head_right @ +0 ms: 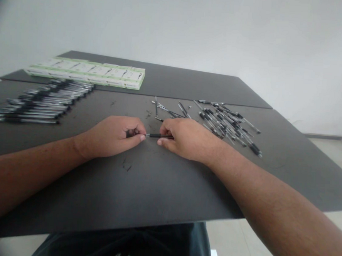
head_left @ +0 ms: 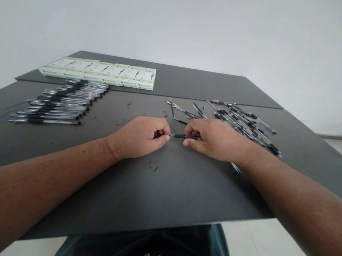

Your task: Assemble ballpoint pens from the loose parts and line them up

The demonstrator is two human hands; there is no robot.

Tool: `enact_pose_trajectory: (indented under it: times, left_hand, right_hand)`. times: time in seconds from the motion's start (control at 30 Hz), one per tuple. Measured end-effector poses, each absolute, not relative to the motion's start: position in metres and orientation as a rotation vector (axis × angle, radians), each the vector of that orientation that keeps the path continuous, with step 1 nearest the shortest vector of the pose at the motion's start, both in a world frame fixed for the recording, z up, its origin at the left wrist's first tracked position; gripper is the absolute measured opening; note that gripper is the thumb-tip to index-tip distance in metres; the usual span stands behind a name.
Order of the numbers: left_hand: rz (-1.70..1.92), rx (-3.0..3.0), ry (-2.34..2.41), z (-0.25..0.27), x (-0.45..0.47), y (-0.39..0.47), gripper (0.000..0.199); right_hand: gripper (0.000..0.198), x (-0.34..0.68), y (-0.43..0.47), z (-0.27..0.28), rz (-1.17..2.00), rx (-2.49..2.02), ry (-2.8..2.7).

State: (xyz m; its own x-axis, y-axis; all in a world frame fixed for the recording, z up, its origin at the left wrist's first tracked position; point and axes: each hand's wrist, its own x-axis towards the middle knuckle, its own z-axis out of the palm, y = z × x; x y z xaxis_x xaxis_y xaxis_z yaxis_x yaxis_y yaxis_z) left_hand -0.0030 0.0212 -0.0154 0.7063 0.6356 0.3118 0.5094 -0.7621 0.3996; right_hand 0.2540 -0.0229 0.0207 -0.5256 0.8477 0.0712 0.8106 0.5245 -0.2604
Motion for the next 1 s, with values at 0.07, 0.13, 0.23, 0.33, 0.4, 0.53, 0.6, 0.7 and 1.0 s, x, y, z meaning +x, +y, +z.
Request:
enact_pose_trajectory:
  times: [0.07,0.13,0.23,0.33,0.4,0.53,0.6,0.7,1.0]
  left_hand:
    - [0.631,2.631,0.912,-0.0154,-0.0030,0.0211,0.015]
    - [0.627,2.630,0.916,-0.0152,-0.0028,0.0210,0.015]
    - [0.630,2.628,0.906,-0.0150,-0.0024,0.0211,0.014]
    - [0.634,2.630,0.897,-0.0153,-0.0023,0.0217,0.014]
    - [0.633,2.632,0.898,-0.0154,-0.0025,0.0218,0.015]
    - [0.622,2.628,0.902,-0.0146,-0.0032,0.0210,0.014]
    - [0.617,2.630,0.901,-0.0145,-0.0034,0.0207,0.014]
    - [0.613,2.631,0.906,-0.0149,-0.0031,0.0210,0.014]
    - [0.616,2.634,0.897,-0.0145,-0.0025,0.0210,0.015]
  right_hand:
    - [0.018,0.2539,-0.0228,0.0209,0.272,-1.428,-2.598]
    - [0.024,0.2533,-0.0228,0.0213,0.250,-1.410,-2.656]
    - [0.031,0.2525,-0.0234,0.0217,0.256,-1.376,-2.673]
    - [0.022,0.2528,-0.0238,0.0214,0.301,-1.416,-2.595]
    - [0.019,0.2530,-0.0236,0.0214,0.299,-1.438,-2.589]
    - [0.030,0.2525,-0.0230,0.0223,0.254,-1.380,-2.700]
    - [0.032,0.2523,-0.0233,0.0227,0.269,-1.382,-2.692]
    - [0.023,0.2526,-0.0239,0.0226,0.317,-1.429,-2.603]
    - [0.025,0.2526,-0.0235,0.0217,0.296,-1.384,-2.653]
